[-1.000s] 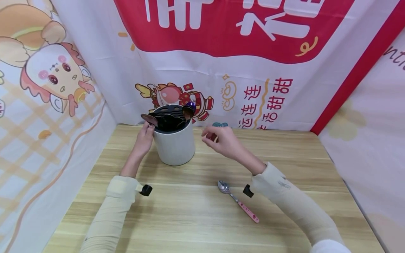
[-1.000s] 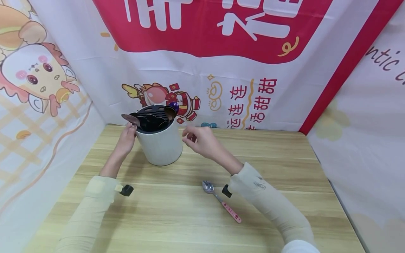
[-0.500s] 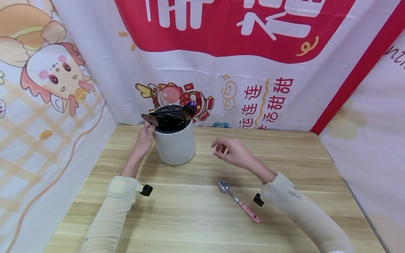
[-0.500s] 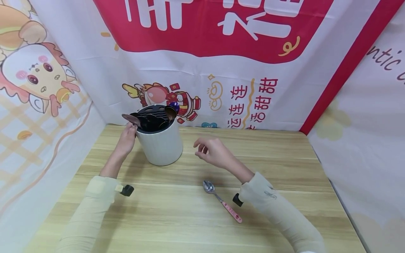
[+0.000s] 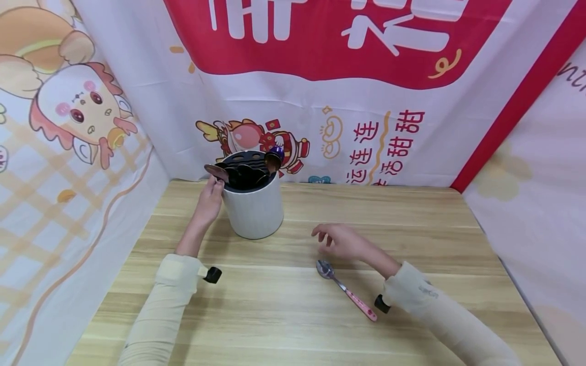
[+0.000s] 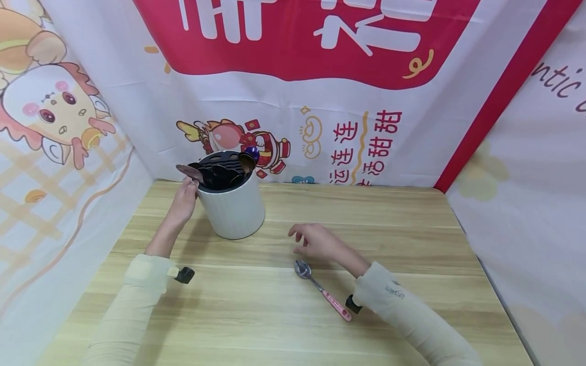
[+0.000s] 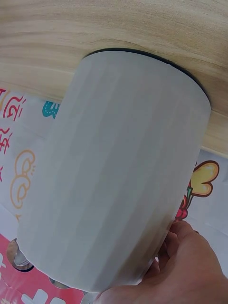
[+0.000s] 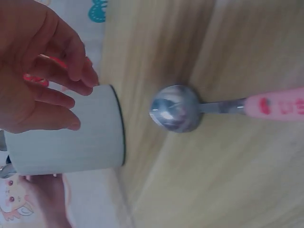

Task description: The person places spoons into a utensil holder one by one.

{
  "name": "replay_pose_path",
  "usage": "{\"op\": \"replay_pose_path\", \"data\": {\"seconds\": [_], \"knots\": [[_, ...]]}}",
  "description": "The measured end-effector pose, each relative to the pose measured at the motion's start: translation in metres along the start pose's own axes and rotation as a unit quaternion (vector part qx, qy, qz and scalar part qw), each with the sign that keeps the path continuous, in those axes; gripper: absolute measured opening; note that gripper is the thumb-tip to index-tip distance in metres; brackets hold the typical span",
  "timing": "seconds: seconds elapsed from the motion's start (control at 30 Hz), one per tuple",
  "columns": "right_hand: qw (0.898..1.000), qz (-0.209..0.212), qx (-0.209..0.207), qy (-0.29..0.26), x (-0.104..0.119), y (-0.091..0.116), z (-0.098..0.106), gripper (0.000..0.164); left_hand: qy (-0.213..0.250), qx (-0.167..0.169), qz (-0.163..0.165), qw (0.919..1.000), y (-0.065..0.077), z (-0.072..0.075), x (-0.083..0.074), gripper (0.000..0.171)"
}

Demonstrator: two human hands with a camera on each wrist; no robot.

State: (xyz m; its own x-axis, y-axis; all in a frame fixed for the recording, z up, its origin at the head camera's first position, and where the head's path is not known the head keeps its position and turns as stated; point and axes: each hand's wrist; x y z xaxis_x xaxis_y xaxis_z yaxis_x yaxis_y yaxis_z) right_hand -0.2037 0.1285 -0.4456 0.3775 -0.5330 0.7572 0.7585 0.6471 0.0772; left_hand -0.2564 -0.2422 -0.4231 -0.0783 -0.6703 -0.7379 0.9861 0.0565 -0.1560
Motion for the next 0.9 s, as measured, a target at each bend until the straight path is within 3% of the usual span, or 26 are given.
{"op": "replay_pose_path", "data": {"seconds": [0.3, 0.5, 0.67, 0.9], "knots": [[0.997, -0.043, 0.064, 0.011, -0.025, 0.009, -0.025, 0.05, 0.0, 0.0, -0.005, 1.0, 0.0, 0.0, -0.001, 0.053], [0.996, -0.029, 0.064, 0.049, -0.038, 0.014, -0.038, 0.056, -0.004, -0.004, -0.002, 1.0, 0.0, 0.0, -0.001, 0.053], [0.998, -0.001, 0.051, 0.039, -0.041, 0.015, -0.042, 0.044, -0.009, -0.008, 0.0, 0.9999, 0.001, 0.0, -0.002, 0.056], [0.999, 0.006, 0.038, 0.035, -0.042, 0.016, -0.046, 0.025, -0.016, -0.004, 0.001, 0.9999, 0.001, 0.0, -0.002, 0.055]]}}
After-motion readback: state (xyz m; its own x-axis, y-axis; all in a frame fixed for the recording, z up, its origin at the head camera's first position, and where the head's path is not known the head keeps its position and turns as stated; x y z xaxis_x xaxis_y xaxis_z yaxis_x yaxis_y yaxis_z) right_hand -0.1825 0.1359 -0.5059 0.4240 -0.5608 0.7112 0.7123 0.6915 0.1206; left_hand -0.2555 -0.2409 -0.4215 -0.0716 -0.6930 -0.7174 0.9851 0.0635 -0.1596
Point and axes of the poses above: each hand's wrist, its own y-axis away from the middle knuckle, its own z-axis out of the back of the hand, x = y × z, and after that the axes turned 15 degrees about -y, right-handed
